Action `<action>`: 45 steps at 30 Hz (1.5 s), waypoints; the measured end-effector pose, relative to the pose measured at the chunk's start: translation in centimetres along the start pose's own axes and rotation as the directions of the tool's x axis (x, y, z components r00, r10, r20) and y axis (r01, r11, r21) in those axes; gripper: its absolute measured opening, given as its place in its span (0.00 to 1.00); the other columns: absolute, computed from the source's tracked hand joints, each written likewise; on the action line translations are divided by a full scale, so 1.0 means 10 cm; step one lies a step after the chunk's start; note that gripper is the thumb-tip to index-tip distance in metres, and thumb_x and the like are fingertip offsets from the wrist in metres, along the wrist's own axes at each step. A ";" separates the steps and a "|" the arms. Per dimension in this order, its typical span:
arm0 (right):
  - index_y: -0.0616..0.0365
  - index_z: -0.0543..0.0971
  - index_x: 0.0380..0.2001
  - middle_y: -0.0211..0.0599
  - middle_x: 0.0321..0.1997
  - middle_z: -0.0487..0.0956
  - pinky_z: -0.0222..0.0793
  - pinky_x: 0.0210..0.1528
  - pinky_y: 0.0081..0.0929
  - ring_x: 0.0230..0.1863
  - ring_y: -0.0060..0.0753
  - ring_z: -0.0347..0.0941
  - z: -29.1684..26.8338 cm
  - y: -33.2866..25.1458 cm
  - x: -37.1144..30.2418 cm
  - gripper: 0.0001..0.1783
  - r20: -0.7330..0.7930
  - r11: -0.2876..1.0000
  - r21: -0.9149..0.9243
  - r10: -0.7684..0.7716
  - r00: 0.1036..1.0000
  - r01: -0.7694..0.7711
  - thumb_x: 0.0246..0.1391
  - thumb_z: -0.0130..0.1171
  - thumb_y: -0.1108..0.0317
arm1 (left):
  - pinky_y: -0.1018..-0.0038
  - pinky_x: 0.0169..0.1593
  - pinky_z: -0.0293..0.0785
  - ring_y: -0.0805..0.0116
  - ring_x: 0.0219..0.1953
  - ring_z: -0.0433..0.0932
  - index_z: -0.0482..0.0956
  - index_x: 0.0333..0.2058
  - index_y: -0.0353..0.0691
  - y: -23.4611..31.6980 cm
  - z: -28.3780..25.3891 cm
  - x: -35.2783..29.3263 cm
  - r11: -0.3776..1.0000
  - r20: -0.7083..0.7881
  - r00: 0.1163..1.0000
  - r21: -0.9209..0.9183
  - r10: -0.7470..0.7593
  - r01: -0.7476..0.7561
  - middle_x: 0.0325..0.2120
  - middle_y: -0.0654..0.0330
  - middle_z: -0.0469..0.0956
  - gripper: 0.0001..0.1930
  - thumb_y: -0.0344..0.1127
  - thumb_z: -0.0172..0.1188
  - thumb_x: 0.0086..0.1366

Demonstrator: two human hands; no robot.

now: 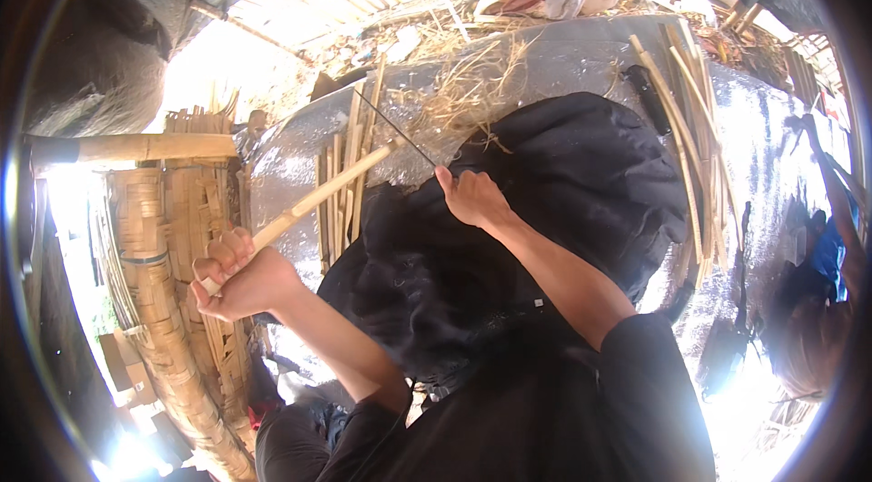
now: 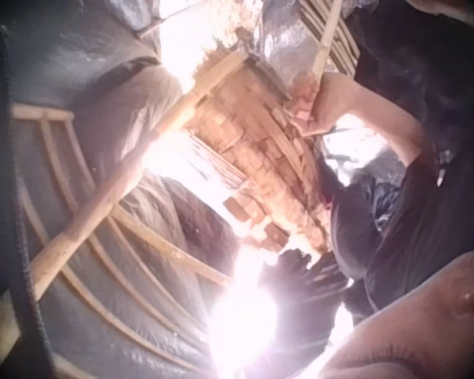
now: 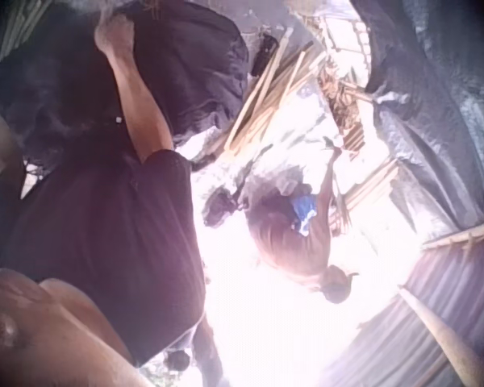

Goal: The person uses a knife to shave and smooth several thin strips of bamboo, holding the strips in one hand while sliding the blade down the length of the material.

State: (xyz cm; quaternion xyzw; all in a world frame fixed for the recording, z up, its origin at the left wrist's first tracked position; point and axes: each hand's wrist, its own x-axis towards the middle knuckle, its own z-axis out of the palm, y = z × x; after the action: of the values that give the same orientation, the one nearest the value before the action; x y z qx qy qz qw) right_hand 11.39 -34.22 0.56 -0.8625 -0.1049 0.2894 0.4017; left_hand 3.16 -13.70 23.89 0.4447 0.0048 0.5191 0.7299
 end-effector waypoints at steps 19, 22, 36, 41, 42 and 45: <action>0.66 0.72 0.22 0.43 0.13 0.66 0.65 0.28 0.37 0.19 0.31 0.69 -0.31 -0.91 -0.79 0.36 -0.039 0.840 0.522 -0.148 0.988 0.147 0.71 0.44 0.41 | 0.73 0.30 0.56 0.73 0.19 0.56 0.61 0.17 0.50 -0.02 0.36 0.01 0.999 0.011 1.000 0.051 0.018 -0.018 0.15 0.68 0.57 0.19 0.48 0.48 0.65; 0.57 0.73 0.16 0.28 0.12 0.67 0.60 0.16 0.26 0.11 0.21 0.63 -0.31 -0.81 -0.64 0.33 0.051 0.738 0.674 -0.057 0.997 0.008 0.65 0.57 0.41 | 0.73 0.31 0.58 0.73 0.19 0.58 0.63 0.17 0.50 0.21 0.27 0.07 0.996 -0.015 0.996 -0.037 0.086 -0.087 0.14 0.69 0.57 0.17 0.47 0.48 0.65; 0.58 0.80 0.29 0.19 0.14 0.64 0.54 0.14 0.22 0.11 0.15 0.56 -1.17 -1.17 0.12 0.09 0.269 0.064 0.963 -0.247 0.931 -0.262 0.58 0.67 0.66 | 0.48 0.53 0.63 0.48 0.51 0.67 0.83 0.38 0.49 -0.09 -0.20 -1.18 0.606 0.842 0.267 0.526 -0.469 -0.596 0.49 0.50 0.67 0.23 0.48 0.70 0.40; 0.59 0.78 0.32 0.20 0.12 0.63 0.53 0.13 0.22 0.10 0.17 0.59 -1.39 -1.40 0.25 0.10 0.102 0.217 0.976 -0.353 0.930 -0.025 0.56 0.69 0.68 | 0.58 0.66 0.59 0.54 0.63 0.65 0.57 0.66 0.33 -0.88 0.03 -0.01 0.911 0.502 0.802 0.395 -0.324 0.121 0.61 0.47 0.66 0.38 0.56 0.48 0.69; 0.60 0.78 0.33 0.21 0.12 0.64 0.54 0.13 0.22 0.10 0.17 0.59 -1.45 -1.45 0.26 0.10 0.090 0.285 0.958 -0.370 0.925 0.021 0.55 0.70 0.69 | 0.59 0.64 0.61 0.55 0.61 0.67 0.58 0.66 0.33 -0.93 0.23 0.35 0.919 0.549 0.740 0.290 -0.388 0.267 0.60 0.47 0.67 0.36 0.54 0.50 0.69; 0.62 0.78 0.33 0.25 0.13 0.68 0.56 0.13 0.22 0.10 0.19 0.60 -1.47 -1.48 0.29 0.13 0.073 0.437 0.891 -0.406 0.911 0.123 0.52 0.72 0.68 | 0.60 0.58 0.65 0.59 0.53 0.71 0.63 0.62 0.35 -1.15 0.84 0.82 0.759 0.421 0.632 0.385 -0.651 0.525 0.54 0.50 0.71 0.31 0.50 0.53 0.69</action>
State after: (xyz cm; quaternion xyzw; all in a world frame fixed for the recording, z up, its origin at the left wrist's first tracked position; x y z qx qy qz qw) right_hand 23.04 -32.62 18.03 -0.4605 -0.1337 0.3518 0.8039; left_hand 19.55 -13.60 25.25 0.6234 0.0077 0.1021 0.7752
